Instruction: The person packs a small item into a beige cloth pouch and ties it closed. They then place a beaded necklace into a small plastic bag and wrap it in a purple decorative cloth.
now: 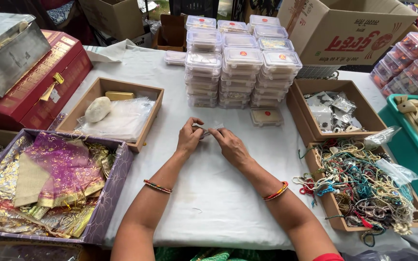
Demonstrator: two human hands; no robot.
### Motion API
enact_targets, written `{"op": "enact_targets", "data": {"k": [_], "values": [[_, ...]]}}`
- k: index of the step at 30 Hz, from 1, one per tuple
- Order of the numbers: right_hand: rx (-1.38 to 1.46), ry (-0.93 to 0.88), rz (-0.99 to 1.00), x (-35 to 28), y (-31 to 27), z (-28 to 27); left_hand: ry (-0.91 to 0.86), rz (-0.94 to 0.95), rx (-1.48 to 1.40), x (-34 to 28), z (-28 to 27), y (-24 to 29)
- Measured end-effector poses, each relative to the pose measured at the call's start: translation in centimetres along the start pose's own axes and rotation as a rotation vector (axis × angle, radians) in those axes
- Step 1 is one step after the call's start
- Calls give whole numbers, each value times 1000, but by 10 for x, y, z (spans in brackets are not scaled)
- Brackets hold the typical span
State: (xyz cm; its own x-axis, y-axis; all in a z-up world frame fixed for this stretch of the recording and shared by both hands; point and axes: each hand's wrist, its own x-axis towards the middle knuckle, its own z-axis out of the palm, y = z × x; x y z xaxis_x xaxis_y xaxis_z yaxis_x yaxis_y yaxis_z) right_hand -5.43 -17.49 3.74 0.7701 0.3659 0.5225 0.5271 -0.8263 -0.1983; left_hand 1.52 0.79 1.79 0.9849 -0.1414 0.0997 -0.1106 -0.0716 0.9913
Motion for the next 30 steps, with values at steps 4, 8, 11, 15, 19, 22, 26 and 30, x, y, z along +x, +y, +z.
{"op": "enact_targets", "data": {"k": [4,8,11,15,19,22,26,30], "values": [[-9,3,-3,-3,5,6,30,71,-160,7,4,-17],[-22,-75,-114,-4,3,7,153,236,201,4,3,-11],[31,73,-259,-4,-4,3,54,296,273,2,3,-14],[51,242,-380,-4,-1,6,-242,490,289,5,19,-26],[44,180,-346,0,-5,-4,-340,126,54,-5,22,-12],[69,134,-224,1,-6,-9,-402,-1,-91,5,20,-31],[-134,212,-256,4,-3,-9,-313,225,78,-7,14,1],[-120,168,-146,2,5,-3,-173,531,393,-16,15,9]]}}
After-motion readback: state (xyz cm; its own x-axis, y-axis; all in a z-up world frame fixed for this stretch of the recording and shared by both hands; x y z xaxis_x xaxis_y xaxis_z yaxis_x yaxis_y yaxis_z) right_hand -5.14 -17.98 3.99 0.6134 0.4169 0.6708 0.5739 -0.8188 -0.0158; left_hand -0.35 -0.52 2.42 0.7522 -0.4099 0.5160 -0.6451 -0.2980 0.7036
